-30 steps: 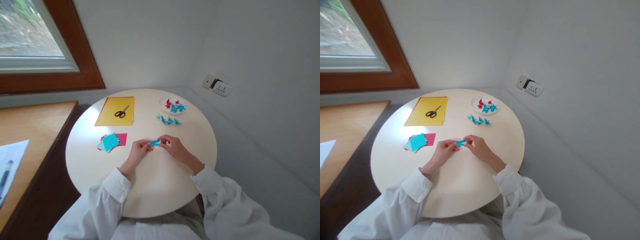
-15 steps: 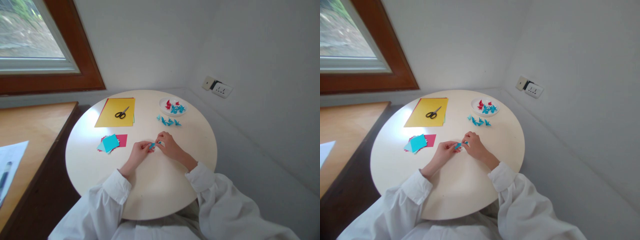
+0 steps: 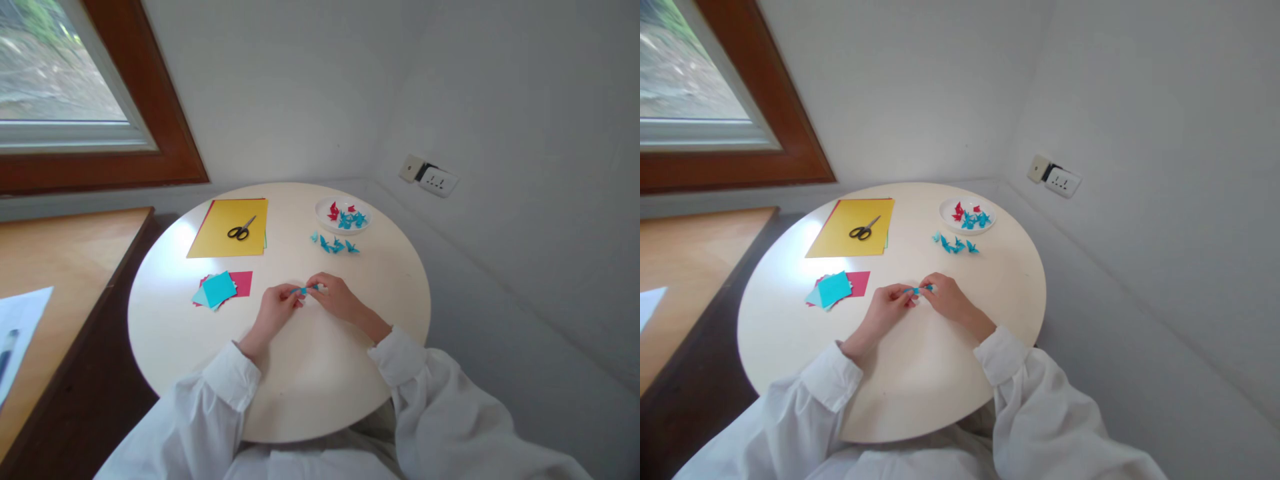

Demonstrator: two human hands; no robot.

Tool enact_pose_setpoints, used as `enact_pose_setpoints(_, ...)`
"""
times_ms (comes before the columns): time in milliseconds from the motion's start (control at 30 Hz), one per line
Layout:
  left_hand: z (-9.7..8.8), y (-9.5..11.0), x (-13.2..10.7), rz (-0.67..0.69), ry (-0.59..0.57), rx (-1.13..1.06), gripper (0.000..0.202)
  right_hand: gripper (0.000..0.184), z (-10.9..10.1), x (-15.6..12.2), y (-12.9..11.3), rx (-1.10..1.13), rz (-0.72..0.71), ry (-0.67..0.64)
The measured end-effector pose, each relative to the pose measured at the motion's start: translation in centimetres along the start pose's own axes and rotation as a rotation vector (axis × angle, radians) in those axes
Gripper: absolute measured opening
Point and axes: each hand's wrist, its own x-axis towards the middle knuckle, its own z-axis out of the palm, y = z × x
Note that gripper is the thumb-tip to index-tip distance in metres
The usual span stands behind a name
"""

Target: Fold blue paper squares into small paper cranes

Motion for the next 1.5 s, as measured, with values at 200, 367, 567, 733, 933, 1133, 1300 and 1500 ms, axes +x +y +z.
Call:
enact_pose_setpoints(200, -0.4, 0.4, 0.1, -0.073, -0.032, -0.353, 0.024, 0.016, 0.0, 0.1, 0.2, 0.386, 0.091, -0.096)
enact_pose_setpoints(367, -0.3, 0.6, -0.1, -0.105, -0.037, -0.411, 0.029, 0.021, 0.4, 0.1, 0.3, 0.375, 0.159, -0.105)
enact_pose_setpoints(567, -0.3, 0.3, 0.0, -0.143, 0.059, -0.403, 0.032, 0.02, -0.7, -0.8, 0.7, 0.151, 0.107, -0.111)
enact_pose_setpoints(733, -0.2, 0.1, 0.1, -0.152, 0.025, -0.365, 0.027, 0.011, -2.5, -1.2, 0.7, 0.067, -0.12, -0.006)
enact_pose_setpoints(933, -0.1, -0.1, 0.0, -0.091, -0.08, -0.261, 0.022, 0.011, -2.7, 0.4, -0.9, -0.079, -0.2, -0.098)
enact_pose_setpoints(1133, -0.2, -0.1, 0.0, -0.07, -0.114, -0.244, 0.025, 0.011, -2.7, 1.1, -1.2, -0.139, -0.194, -0.18)
enact_pose_setpoints(1300, -0.2, -0.2, 0.1, -0.066, -0.127, -0.255, 0.025, 0.012, -2.7, 0.9, -1.1, -0.11, -0.209, -0.222)
enact_pose_setpoints(1500, -0.2, -0.1, -0.1, -0.064, -0.149, -0.251, 0.024, 0.013, -2.2, 0.9, -1.6, -0.146, -0.219, -0.238)
